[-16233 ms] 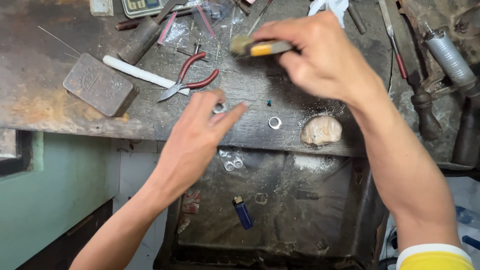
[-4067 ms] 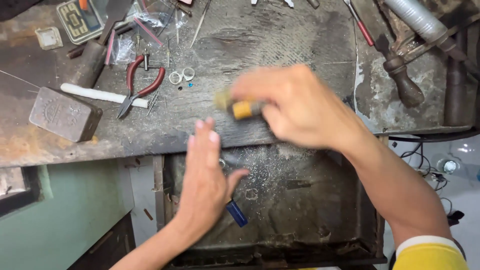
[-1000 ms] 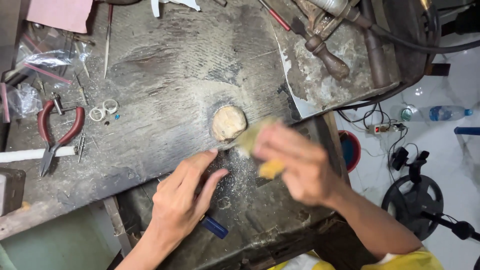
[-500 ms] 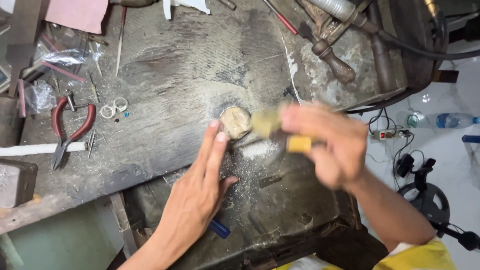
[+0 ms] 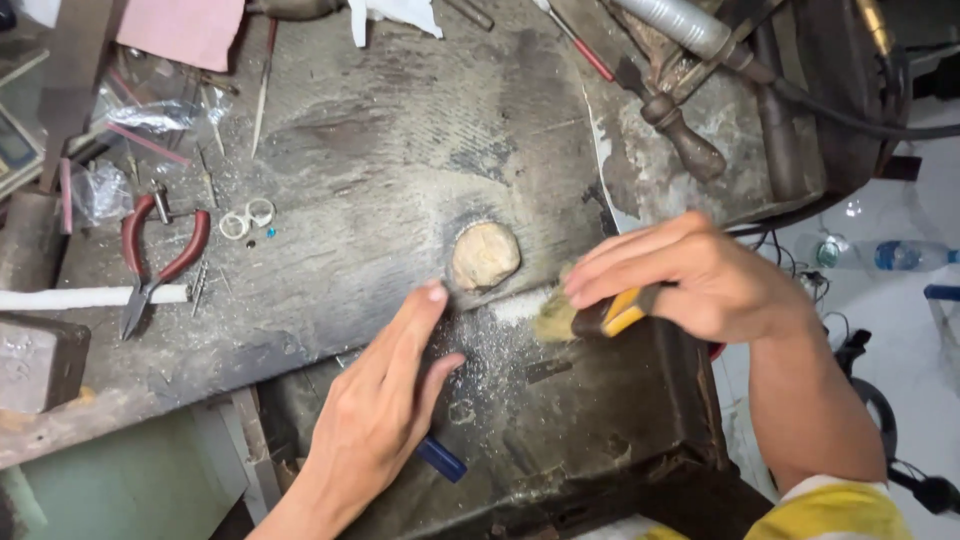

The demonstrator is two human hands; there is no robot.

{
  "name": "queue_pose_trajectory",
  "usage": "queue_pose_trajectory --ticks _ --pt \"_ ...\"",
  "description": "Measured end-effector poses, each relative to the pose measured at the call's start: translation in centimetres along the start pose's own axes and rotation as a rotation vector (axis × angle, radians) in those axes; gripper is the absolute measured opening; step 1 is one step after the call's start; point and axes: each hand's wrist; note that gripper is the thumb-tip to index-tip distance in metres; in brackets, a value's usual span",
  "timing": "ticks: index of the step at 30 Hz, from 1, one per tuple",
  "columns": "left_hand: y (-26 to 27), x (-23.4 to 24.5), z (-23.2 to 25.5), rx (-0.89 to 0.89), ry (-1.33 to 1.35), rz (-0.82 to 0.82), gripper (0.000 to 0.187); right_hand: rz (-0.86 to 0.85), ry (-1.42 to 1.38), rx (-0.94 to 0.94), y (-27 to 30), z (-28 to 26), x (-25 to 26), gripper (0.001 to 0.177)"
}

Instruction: The person uses a metal file to shape a small ring, then uses a brush to clean the workbench surface, and finally picks up and inspects a small plastic bag containing jewelry components.

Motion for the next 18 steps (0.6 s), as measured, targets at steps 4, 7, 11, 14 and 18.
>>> queue_pose_trajectory --ticks 4,7,11,14,18 --pt "-2.0 0.7 0.4 -0.014 0.091 -0.082 0.065 0.302 0.291 0.061 0.1 1.1 1.9 0.041" --pt "-2.6 -0.6 -0.8 0.062 -0.014 -0.102 0.083 0.382 0.567 -0.024 -2.3 0.9 0.6 0.062" --pt "-1.9 -2.1 -1.4 0.112 -0.112 -0.135 0.096 0.268 0.282 0.109 -0.6 0.4 -4.6 0.047" --pt "-1.4 -2.4 -0.6 0.126 0.077 -0.093 0.102 0.276 0.334 0.048 1.2 -0.3 -5.3 0.048" --pt "-0.7 -1.0 1.7 0.212 0.246 -0.077 0.088 0.454 0.647 -0.075 -0.2 -3.0 -3.3 0.029"
Point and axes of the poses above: each hand's wrist, its own y-axis away from the middle knuckle, its own x-axis out of the back of the hand, z = x × y, and after that the axes turned 6 degrees about -x, right-handed
